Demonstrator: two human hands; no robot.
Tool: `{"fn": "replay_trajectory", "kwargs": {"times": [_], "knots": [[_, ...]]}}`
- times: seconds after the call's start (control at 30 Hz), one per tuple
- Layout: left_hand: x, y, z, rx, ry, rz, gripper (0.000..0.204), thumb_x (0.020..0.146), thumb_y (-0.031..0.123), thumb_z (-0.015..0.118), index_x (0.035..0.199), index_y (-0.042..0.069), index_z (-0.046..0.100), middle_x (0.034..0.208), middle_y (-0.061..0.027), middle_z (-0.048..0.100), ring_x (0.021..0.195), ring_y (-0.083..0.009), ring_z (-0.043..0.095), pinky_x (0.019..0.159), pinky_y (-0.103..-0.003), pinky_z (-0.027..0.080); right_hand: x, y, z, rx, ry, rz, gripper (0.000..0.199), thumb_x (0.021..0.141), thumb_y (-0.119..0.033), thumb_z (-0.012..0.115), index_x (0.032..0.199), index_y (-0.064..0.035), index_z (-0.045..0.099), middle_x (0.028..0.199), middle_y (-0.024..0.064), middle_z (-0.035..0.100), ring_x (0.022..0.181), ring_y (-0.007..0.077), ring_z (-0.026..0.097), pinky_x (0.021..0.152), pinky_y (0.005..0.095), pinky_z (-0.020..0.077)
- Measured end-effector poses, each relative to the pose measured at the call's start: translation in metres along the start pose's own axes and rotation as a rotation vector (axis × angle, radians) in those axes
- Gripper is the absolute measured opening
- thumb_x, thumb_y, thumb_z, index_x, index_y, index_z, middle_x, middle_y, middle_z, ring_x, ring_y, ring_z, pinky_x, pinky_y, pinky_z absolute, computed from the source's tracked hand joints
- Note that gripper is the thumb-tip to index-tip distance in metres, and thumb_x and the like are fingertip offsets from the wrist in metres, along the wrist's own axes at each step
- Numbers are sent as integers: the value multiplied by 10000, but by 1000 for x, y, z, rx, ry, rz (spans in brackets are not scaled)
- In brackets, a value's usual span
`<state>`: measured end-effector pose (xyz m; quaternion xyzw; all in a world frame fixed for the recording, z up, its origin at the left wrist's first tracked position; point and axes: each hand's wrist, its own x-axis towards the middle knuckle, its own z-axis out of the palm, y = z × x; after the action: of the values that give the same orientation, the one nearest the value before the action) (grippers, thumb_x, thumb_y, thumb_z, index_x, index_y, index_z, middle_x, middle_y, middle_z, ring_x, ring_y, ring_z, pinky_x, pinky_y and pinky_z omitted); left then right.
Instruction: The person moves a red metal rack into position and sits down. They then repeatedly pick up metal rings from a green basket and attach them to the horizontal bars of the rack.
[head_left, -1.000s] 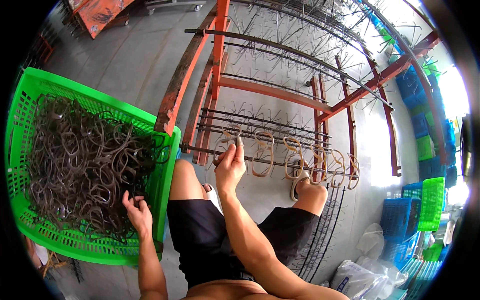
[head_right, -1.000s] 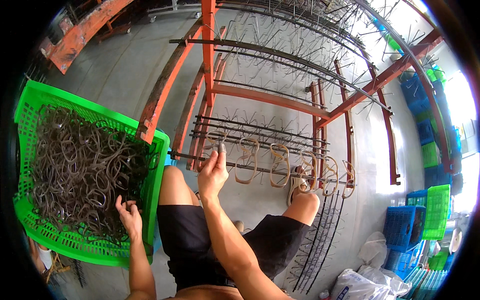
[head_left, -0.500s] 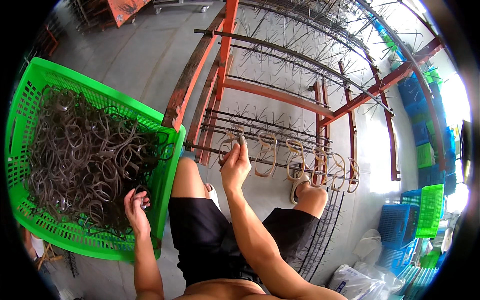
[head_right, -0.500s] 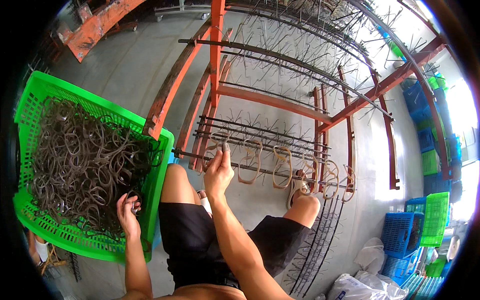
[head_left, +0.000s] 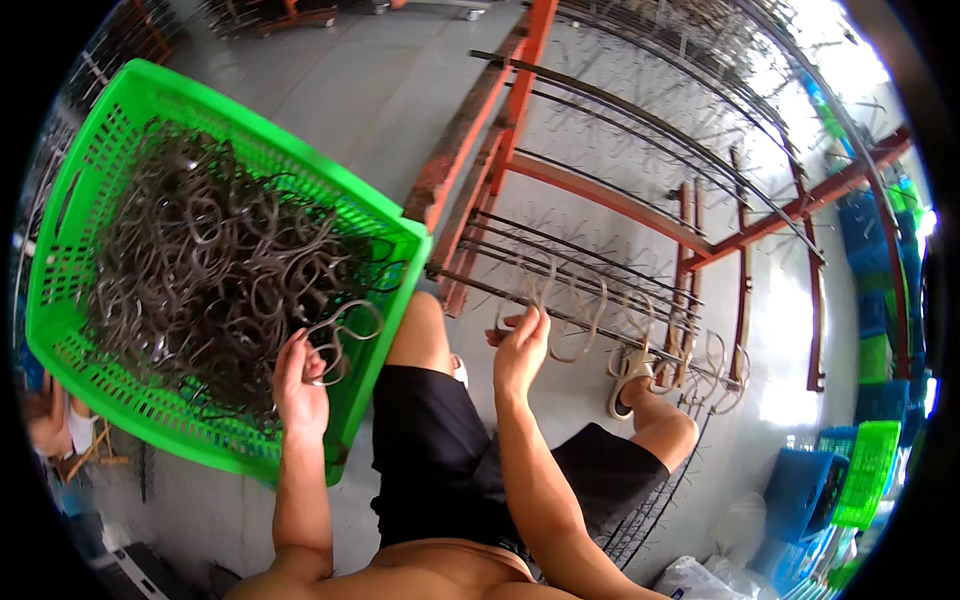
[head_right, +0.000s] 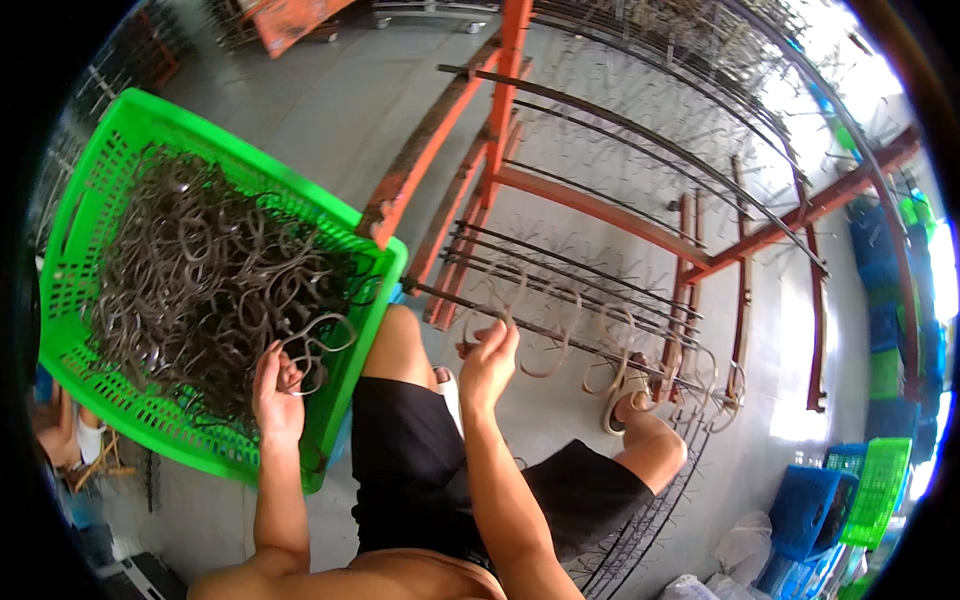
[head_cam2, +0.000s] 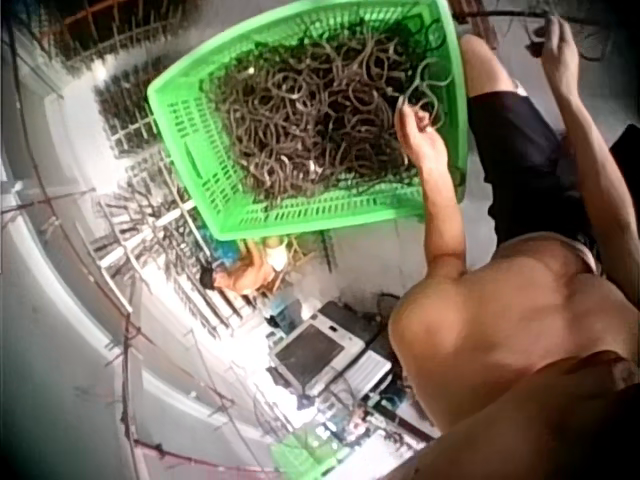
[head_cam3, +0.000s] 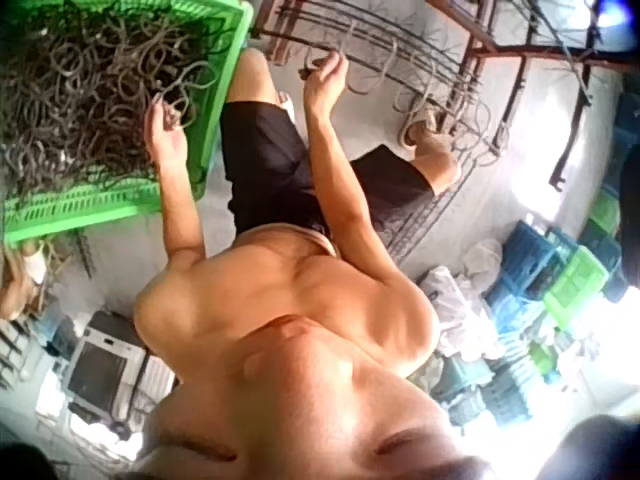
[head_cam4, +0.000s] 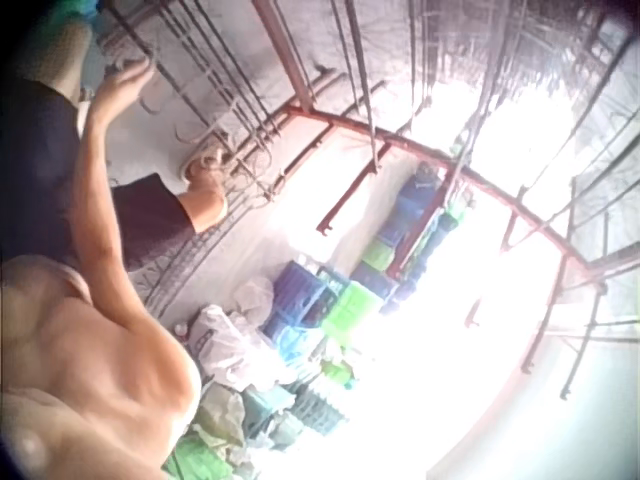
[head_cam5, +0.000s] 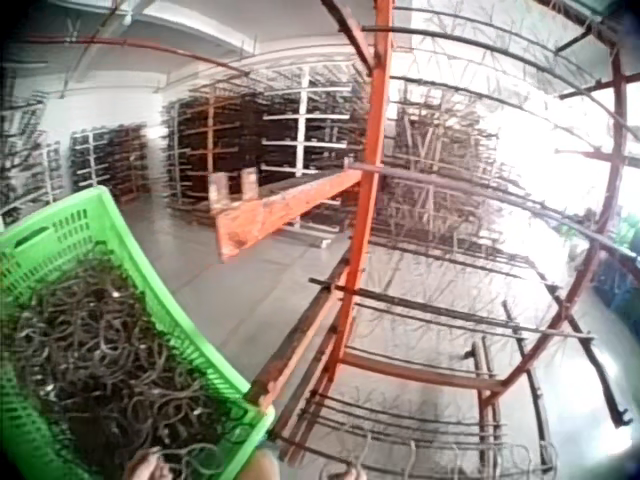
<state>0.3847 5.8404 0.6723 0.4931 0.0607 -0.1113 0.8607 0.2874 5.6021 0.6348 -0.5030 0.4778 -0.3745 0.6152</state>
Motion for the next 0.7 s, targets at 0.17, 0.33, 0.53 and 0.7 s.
{"fn": "replay_trajectory", "kwargs": {"times": [0.17, 0.33, 0.53, 0.7], "knots": [[-16, 13, 25, -209, -291, -123, 275, 879, 203, 570, 1083, 17, 556, 898, -10, 559, 799, -124, 491, 701, -263, 390, -25, 107, -43, -631, -33, -318, 312, 945, -235, 374, 1043, 32, 502, 814, 209, 593, 742, 402, 583, 694, 426, 474], [-40, 3, 52, 20, -509, -103, 228, 860, 131, 570, 1019, -31, 599, 990, -48, 504, 816, -125, 511, 738, -255, 406, -46, 46, -71, -316, -379, 74, 283, 927, -185, 430, 1011, 55, 554, 843, 133, 626, 746, 234, 583, 747, 316, 467], [-78, -24, 104, 100, -777, -404, 211, 842, 156, 587, 899, -46, 613, 970, -57, 474, 780, -163, 505, 681, -270, 417, -44, -76, -137, -119, -1039, -402, 201, 845, -81, 604, 1016, 20, 576, 732, 122, 593, 647, 238, 581, 614, 314, 466], [-98, -54, 139, 314, -939, -284, 173, 900, 176, 528, 903, 8, 572, 958, -28, 444, 764, -122, 489, 621, -247, 401, 3, -94, -250, -349, -183, -887, 98, 832, -49, 524, 880, 22, 571, 662, 48, 571, 510, 137, 523, 465, 240, 401]]}}
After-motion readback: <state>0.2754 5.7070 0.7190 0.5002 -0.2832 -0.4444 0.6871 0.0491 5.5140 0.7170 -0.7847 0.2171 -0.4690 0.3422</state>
